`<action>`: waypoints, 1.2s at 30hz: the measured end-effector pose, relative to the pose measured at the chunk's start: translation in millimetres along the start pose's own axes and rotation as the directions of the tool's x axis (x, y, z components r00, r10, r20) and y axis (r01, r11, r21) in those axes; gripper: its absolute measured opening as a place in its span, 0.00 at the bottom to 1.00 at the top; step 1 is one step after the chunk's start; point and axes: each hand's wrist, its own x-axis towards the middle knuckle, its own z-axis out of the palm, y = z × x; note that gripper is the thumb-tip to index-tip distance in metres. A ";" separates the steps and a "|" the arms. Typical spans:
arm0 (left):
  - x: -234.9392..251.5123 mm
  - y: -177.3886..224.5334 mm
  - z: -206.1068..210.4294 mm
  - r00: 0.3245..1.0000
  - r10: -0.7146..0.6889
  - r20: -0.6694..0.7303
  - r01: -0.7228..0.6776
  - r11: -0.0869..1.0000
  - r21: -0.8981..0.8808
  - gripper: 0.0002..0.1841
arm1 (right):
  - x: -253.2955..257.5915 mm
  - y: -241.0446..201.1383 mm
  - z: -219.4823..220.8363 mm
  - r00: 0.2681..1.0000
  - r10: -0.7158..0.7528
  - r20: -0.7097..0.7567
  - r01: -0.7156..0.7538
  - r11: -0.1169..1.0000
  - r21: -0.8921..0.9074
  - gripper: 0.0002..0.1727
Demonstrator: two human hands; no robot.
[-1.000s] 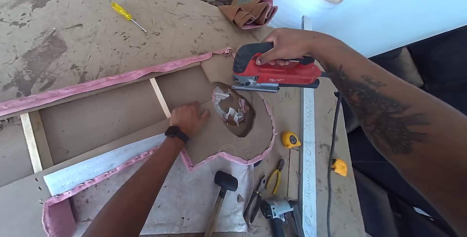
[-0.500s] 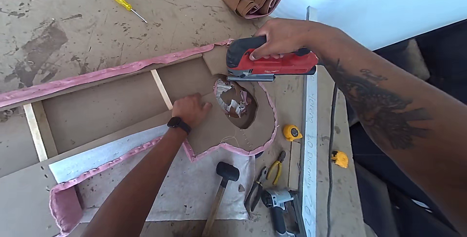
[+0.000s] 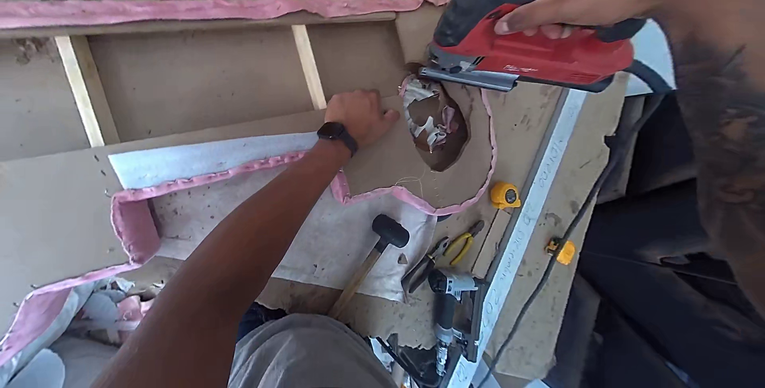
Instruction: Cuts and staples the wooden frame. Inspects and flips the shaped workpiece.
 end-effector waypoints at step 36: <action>-3.7 -3.3 -4.6 0.999 0.039 -0.004 -0.039 0.997 -0.074 0.35 | 29.2 -79.9 11.0 0.991 0.088 -0.100 -0.085 0.996 0.038 0.23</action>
